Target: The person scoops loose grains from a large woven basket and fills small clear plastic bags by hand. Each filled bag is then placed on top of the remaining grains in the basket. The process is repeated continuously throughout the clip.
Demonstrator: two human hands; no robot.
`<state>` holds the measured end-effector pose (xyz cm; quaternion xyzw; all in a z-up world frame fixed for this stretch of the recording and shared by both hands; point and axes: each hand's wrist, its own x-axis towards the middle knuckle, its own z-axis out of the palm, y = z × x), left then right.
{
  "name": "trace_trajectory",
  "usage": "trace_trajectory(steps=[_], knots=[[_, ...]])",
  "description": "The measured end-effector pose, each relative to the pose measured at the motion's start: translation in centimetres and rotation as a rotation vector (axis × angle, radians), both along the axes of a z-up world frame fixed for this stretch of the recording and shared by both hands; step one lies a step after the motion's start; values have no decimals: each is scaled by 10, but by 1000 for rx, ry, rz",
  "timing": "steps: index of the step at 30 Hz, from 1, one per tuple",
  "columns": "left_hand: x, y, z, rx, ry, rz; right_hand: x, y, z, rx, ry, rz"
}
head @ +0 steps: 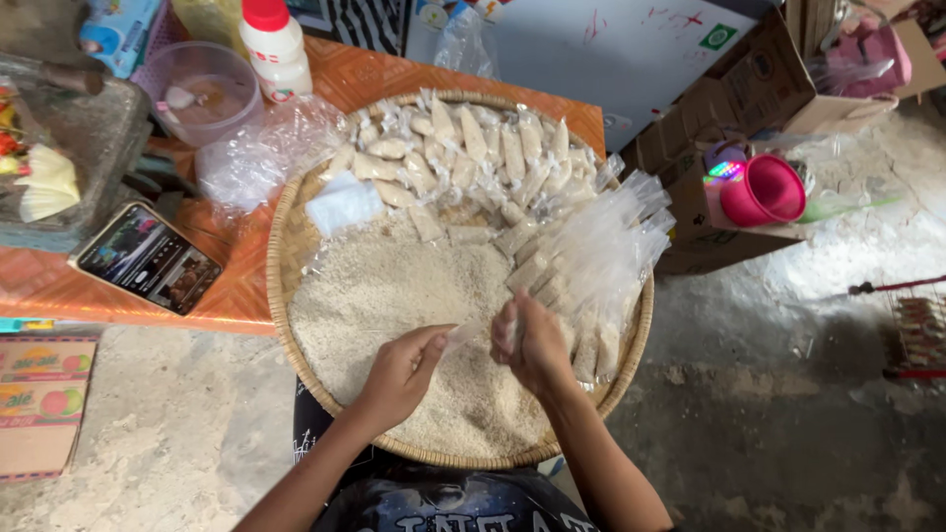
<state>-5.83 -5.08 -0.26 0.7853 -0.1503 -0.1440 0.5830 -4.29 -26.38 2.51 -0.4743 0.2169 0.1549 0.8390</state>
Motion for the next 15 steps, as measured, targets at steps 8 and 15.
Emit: trace_trajectory(steps=[8, 15], knots=[[-13, -24, -14, -66, -218, 112, 22, 13, 33, 256, -271, -237], [-13, -26, -28, -71, -328, 160, 22, 32, 39, 164, -266, -248]])
